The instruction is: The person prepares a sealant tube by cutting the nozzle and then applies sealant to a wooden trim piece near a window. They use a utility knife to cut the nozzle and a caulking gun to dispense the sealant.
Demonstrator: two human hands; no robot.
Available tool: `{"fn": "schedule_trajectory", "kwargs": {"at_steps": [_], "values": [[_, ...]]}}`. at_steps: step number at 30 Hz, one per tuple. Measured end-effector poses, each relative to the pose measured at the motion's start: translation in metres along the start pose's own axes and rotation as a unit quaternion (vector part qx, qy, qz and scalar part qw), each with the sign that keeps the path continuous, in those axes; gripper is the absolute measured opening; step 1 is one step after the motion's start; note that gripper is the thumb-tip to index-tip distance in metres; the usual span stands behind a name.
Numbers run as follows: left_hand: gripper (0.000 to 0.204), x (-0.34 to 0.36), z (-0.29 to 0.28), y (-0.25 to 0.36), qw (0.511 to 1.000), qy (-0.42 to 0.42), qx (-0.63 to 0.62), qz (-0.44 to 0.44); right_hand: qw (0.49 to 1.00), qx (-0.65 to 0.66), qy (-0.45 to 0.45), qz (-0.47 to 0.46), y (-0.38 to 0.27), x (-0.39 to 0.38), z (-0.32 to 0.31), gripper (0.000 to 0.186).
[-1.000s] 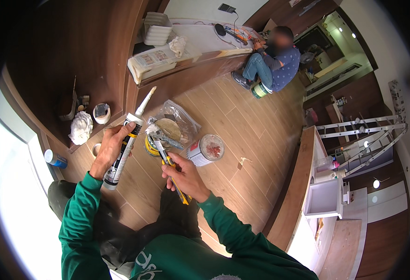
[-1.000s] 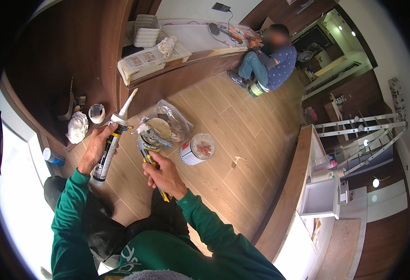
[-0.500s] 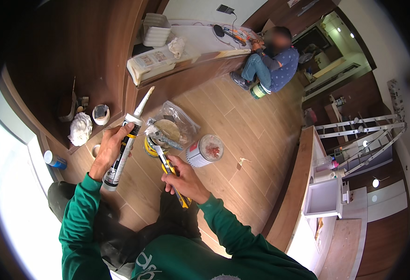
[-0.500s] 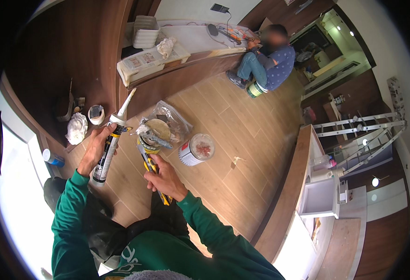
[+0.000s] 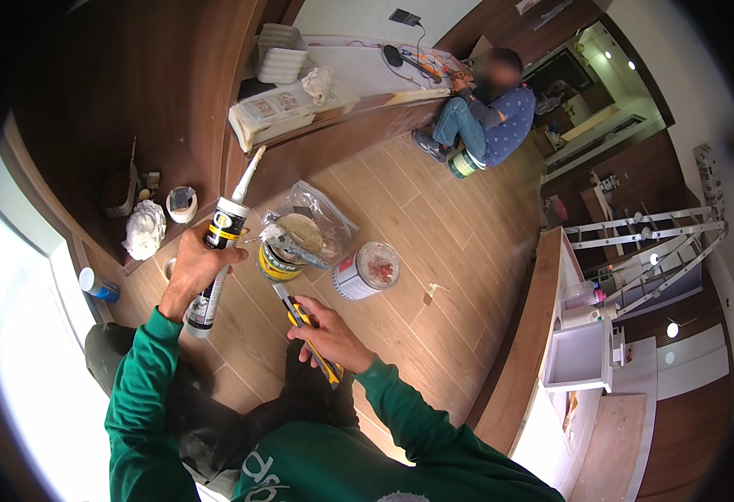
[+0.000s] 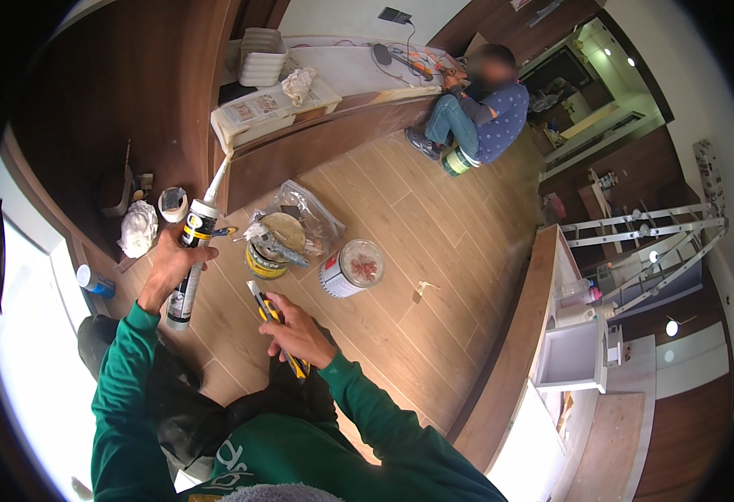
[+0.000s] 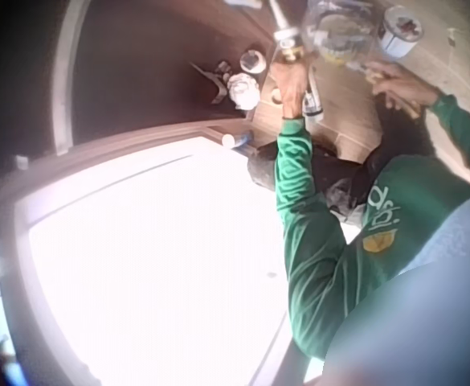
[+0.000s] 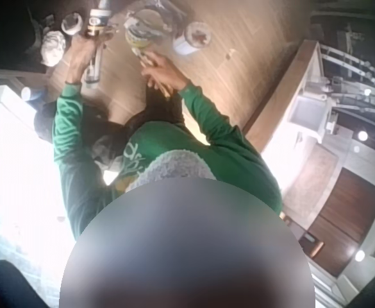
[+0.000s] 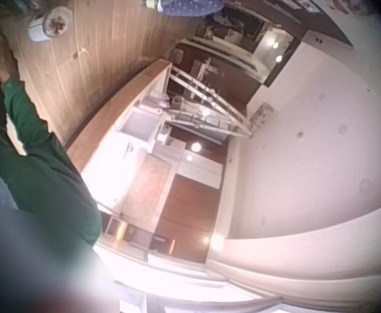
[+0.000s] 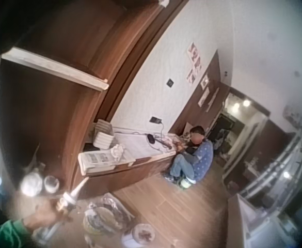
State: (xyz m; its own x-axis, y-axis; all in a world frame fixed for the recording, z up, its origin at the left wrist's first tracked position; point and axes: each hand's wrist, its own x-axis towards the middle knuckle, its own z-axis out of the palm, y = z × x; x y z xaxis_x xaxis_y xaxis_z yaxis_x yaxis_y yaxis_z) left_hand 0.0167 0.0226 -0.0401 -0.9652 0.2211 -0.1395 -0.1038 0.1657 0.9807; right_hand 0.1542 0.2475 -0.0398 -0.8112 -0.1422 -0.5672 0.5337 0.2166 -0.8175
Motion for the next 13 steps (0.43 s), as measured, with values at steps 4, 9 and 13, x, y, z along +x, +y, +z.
{"fn": "schedule_trajectory", "kwargs": {"at_steps": [4,9,13], "values": [[0.042,0.005,0.000,-0.006,0.997,-0.007,0.070,-0.014,1.000,0.012,0.000,-0.011,0.014,-0.006,-0.004,0.068],[0.045,-0.003,0.017,-0.016,0.989,0.003,0.146,-0.010,1.000,-0.014,0.018,-0.003,0.026,-0.013,-0.009,0.066],[0.056,-0.052,0.015,-0.009,0.969,-0.003,0.243,-0.035,1.000,0.017,0.017,0.013,0.041,-0.022,-0.015,0.071]]}}
